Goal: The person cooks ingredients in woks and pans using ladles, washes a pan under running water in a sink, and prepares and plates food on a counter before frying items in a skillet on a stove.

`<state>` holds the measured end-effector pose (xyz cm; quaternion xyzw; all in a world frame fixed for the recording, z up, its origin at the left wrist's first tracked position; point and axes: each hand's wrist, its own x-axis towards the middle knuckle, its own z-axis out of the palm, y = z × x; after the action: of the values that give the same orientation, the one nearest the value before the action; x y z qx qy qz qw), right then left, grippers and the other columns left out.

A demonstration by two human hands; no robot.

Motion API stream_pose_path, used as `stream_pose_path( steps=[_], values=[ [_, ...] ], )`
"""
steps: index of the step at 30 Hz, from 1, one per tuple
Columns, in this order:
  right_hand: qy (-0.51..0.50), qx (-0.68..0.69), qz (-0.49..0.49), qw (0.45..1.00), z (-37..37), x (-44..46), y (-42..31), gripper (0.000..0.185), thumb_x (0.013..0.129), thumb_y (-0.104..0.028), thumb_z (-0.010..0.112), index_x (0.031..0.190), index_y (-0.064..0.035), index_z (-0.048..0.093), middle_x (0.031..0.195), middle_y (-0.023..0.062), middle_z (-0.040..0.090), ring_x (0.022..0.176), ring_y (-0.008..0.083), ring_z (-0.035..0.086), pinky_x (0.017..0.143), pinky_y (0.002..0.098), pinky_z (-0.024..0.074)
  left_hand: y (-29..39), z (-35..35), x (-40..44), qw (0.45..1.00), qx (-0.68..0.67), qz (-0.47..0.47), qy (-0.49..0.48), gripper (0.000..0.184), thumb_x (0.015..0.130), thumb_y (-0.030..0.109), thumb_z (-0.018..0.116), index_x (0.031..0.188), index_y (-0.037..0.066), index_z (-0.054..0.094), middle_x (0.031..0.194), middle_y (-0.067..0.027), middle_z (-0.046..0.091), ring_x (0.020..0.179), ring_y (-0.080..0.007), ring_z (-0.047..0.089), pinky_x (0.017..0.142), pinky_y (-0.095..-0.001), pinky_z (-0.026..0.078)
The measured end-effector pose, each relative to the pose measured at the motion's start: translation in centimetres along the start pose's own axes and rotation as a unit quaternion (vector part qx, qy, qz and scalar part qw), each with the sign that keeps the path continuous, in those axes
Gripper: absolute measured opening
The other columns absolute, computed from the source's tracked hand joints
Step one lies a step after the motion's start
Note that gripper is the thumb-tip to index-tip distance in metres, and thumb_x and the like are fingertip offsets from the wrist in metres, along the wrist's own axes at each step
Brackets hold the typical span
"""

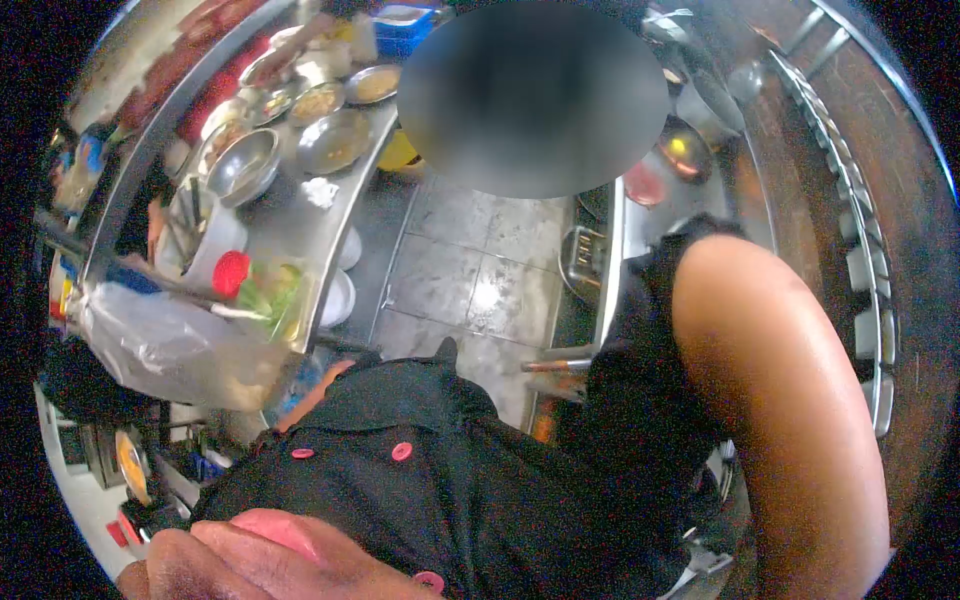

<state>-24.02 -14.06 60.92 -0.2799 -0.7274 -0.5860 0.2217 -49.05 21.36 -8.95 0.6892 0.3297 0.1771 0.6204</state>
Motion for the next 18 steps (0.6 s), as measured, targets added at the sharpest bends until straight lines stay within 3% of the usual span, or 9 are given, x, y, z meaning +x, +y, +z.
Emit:
stream_pose_path(
  steps=[2,3,5,6,10,12,13,17,18],
  values=[
    [-0.025,-0.008,0.006,1.000,-0.3,-0.9,0.8,0.030,0.089,-0.023,0.039,0.102,-0.0041,0.058,0.109,0.0120,0.059,0.108,0.0178,0.050,0.095,0.0354,0.0363,1.8,1.5,4.9,0.938,0.218,0.046,-0.266,0.027,0.075,0.033,0.059,0.088,0.010,0.065,0.086,-0.0119,0.064,0.078,-0.0220,0.061,0.069,-0.0341,0.046],
    [-0.035,-0.012,0.008,0.999,-0.3,-1.2,1.1,0.030,0.089,-0.024,0.039,0.102,-0.0042,0.058,0.109,0.0121,0.059,0.108,0.0177,0.050,0.095,0.0353,0.0363,3.4,2.8,6.6,0.935,0.218,0.049,-0.277,0.027,0.075,0.033,0.059,0.088,0.010,0.065,0.086,-0.0119,0.064,0.078,-0.0220,0.061,0.069,-0.0341,0.046],
    [-0.057,-0.017,0.012,0.998,-0.3,-1.8,2.0,0.030,0.089,-0.024,0.039,0.102,-0.0044,0.058,0.109,0.0121,0.059,0.108,0.0175,0.050,0.096,0.0352,0.0362,8.5,5.8,8.5,0.895,0.341,-0.082,-0.276,0.030,0.073,0.033,0.061,0.089,0.007,0.065,0.084,-0.0133,0.065,0.079,-0.0239,0.062,0.071,-0.0350,0.047],
    [-0.066,-0.019,0.016,0.997,0.0,-2.1,2.5,0.030,0.089,-0.024,0.039,0.102,-0.0045,0.058,0.109,0.0122,0.059,0.108,0.0175,0.050,0.096,0.0351,0.0361,9.2,6.7,9.4,0.893,0.340,-0.083,-0.283,0.030,0.073,0.033,0.061,0.089,0.007,0.065,0.084,-0.0133,0.065,0.079,-0.0239,0.062,0.071,-0.0350,0.047],
    [-0.110,-0.027,0.024,0.993,1.6,-3.0,4.7,0.029,0.089,-0.024,0.039,0.102,-0.0050,0.057,0.110,0.0123,0.059,0.108,0.0171,0.050,0.096,0.0347,0.0359,11.3,10.5,15.7,0.853,0.414,-0.056,-0.313,0.027,0.073,0.030,0.059,0.084,0.006,0.065,0.082,-0.0143,0.064,0.078,-0.0271,0.061,0.070,-0.0359,0.047],
    [-0.136,-0.032,0.026,0.990,2.9,-3.2,5.9,0.029,0.089,-0.024,0.040,0.102,-0.0052,0.057,0.110,0.0124,0.059,0.108,0.0169,0.050,0.096,0.0346,0.0358,11.3,12.6,19.3,0.858,0.377,0.006,-0.348,0.027,0.072,0.029,0.057,0.082,0.006,0.065,0.083,-0.0152,0.064,0.078,-0.0285,0.061,0.070,-0.0363,0.047],
    [-0.149,-0.031,0.025,0.988,3.7,-3.3,6.5,0.029,0.089,-0.024,0.040,0.102,-0.0053,0.057,0.110,0.0125,0.059,0.108,0.0168,0.050,0.096,0.0345,0.0358,10.9,13.9,21.6,0.818,0.408,0.017,-0.405,0.028,0.072,0.030,0.054,0.080,0.006,0.065,0.083,-0.0168,0.064,0.080,-0.0316,0.061,0.071,-0.0386,0.047],
    [-0.211,-0.022,0.035,0.976,8.1,-3.2,9.2,0.029,0.089,-0.024,0.040,0.103,-0.0058,0.057,0.110,0.0126,0.058,0.108,0.0164,0.050,0.096,0.0341,0.0356,9.9,18.1,28.4,0.811,0.385,0.104,-0.428,0.029,0.072,0.030,0.051,0.077,0.005,0.065,0.082,-0.0178,0.063,0.080,-0.0340,0.060,0.071,-0.0414,0.047],
    [-0.223,-0.026,0.035,0.974,9.1,-2.9,9.8,0.029,0.089,-0.024,0.040,0.103,-0.0059,0.057,0.110,0.0127,0.058,0.108,0.0163,0.050,0.096,0.0340,0.0355,10.5,18.9,30.3,0.771,0.411,0.154,-0.462,0.029,0.073,0.029,0.050,0.078,0.006,0.065,0.083,-0.0174,0.063,0.080,-0.0340,0.060,0.071,-0.0419,0.047]
  ],
)
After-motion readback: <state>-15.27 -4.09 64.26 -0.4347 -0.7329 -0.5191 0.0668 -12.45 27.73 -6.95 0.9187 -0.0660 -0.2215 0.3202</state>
